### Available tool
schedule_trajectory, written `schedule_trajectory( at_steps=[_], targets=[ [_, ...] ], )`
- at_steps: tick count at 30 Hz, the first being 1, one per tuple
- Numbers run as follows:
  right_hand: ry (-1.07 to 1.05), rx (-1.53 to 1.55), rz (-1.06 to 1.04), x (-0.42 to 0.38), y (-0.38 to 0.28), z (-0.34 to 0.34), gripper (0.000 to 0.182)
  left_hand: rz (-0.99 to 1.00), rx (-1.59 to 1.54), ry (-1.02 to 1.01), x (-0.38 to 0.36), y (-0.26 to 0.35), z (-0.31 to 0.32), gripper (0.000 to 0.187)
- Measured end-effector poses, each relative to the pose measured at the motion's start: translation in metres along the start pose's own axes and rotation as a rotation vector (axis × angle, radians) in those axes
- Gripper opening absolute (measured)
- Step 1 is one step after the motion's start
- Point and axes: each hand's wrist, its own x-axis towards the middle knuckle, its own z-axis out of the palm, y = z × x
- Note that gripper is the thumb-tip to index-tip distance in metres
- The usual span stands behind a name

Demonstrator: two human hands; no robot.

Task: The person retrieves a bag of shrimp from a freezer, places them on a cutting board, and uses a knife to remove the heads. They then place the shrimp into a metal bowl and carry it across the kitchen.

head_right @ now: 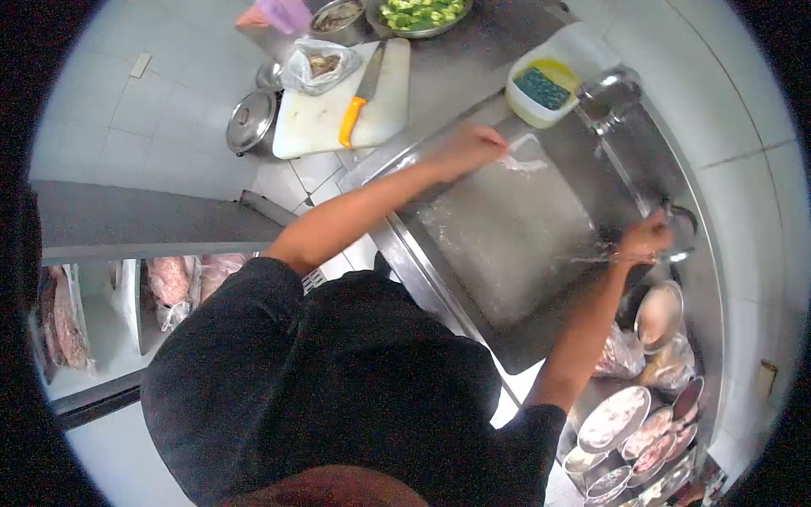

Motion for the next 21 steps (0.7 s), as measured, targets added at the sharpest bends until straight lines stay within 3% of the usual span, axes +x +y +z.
schedule_trajectory(
  at_steps=[2,4,6,7,8,10,13,14,15,16,17,19,20,21],
  targets=[
    [-0.036,-0.055,0.015,-0.004,-0.010,-0.014,0.054,0.020,0.126,0.133,-0.005,-0.019,-0.082,0.023],
    [-0.074,0.279,0.269,-0.008,0.000,-0.006,0.047,-0.043,0.268,0.340,-0.012,-0.048,-0.168,0.020],
    [-0.191,-0.006,0.082,-0.026,0.023,-0.013,0.045,-0.155,0.319,0.546,-0.029,-0.084,-0.249,0.022],
    [-0.218,-0.054,0.026,-0.046,0.025,-0.013,0.045,-0.109,0.347,0.634,-0.038,-0.110,-0.291,0.022],
    [-0.245,-0.108,-0.029,-0.070,0.028,-0.014,0.045,-0.226,0.374,0.686,-0.049,-0.117,-0.326,0.023],
    [-0.409,-0.217,0.131,-0.116,0.035,-0.023,0.041,-0.338,0.298,0.835,-0.059,-0.149,-0.388,0.034],
    [-0.373,-0.302,0.001,-0.181,-0.069,-0.029,0.032,-0.430,0.431,0.887,-0.059,-0.206,-0.466,0.052],
    [-0.414,-0.182,-0.041,-0.197,-0.108,-0.018,0.029,-0.433,0.478,0.921,-0.048,-0.215,-0.486,0.056],
    [-0.456,-0.061,-0.085,-0.215,-0.151,-0.003,0.027,-0.473,0.434,0.893,-0.044,-0.219,-0.500,0.071],
    [-0.486,-0.085,-0.236,-0.241,-0.225,-0.002,0.026,-0.469,0.397,0.880,-0.037,-0.227,-0.510,0.077],
    [-0.612,-0.027,-0.149,-0.269,-0.298,0.000,0.028,-0.460,0.367,0.867,-0.025,-0.233,-0.522,0.083],
    [-0.941,0.075,-0.071,-0.324,-0.372,0.027,0.032,-0.439,0.354,0.808,-0.007,-0.232,-0.535,0.095],
    [-0.950,0.116,-0.272,-0.360,-0.378,0.051,0.032,-0.416,0.449,0.786,0.002,-0.214,-0.534,0.094],
    [-1.059,0.212,-0.279,-0.386,-0.408,0.059,0.034,-0.391,0.542,0.764,0.008,-0.190,-0.528,0.093]
  ],
)
